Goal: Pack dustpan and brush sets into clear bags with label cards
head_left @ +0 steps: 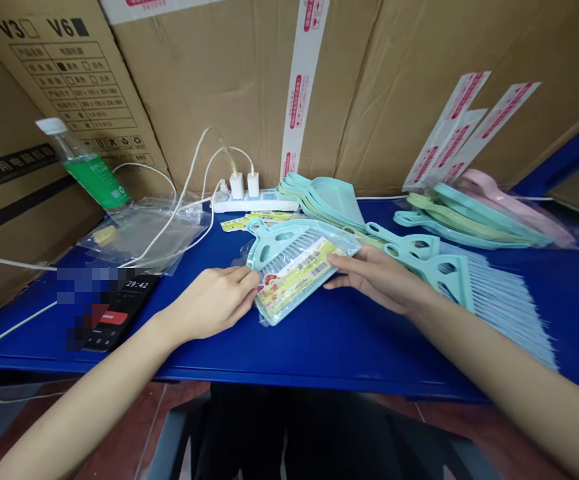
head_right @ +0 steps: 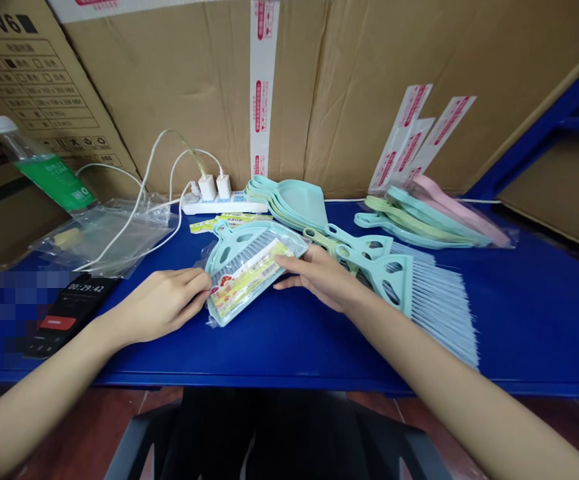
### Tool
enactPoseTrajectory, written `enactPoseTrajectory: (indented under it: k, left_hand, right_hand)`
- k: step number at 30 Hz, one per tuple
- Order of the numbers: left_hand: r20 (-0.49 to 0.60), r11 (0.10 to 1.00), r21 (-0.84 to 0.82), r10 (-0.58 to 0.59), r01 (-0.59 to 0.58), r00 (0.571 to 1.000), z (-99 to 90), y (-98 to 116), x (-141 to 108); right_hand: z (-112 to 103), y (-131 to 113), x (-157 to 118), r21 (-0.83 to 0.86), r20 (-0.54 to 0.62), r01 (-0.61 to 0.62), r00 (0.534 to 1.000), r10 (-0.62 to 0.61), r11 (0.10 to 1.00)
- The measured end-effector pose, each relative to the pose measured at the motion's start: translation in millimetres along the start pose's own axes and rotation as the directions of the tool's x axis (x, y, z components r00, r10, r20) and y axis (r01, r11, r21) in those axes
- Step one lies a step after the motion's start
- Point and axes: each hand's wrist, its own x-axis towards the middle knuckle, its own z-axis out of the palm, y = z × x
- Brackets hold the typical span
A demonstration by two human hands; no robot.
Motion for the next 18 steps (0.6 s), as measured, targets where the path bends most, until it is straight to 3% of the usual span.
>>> enactPoseTrajectory:
  k: [3,6,9,12,15,18]
  left_hand:
    - [-0.007,1.0,-0.014,0.019,-0.019,1.0,1.0,1,0]
    - [-0.028,1.0,0.006,0.003,-0.003,1.0,1.6,-1,-1]
    - [-0.112,0.991,0.086,-0.09,0.1,0.99,2.0,-4,-1]
    - [-0.196,0.967,0.13,-0.192,0.22,0.962,3.2,-8,-2]
    - [-0.178,0.951,0.148,-0.243,0.27,0.953,5.4,-9,-3]
    - [-0.104,0.955,0.167,-0.23,0.245,0.968,6.2,-9,-2]
  right_hand:
    - [2,1,1,0.071,0.041,-0.051,0.998,0.048,0.996]
    - [2,0,4,0.104,-0.025,-0.06,0.998,0.063,0.993]
    - [-1,-1,7,0.122,-0.138,-0.041,0.989,0.058,0.992]
    - [-6,-1,8,0.096,-0.161,-0.022,0.986,0.038,0.995]
    - [-9,0,7,0.026,-0.122,0.008,0.993,-0.005,1.0]
    - [-9,0,7,-0.025,-0.1,0.019,0.995,-0.021,1.0]
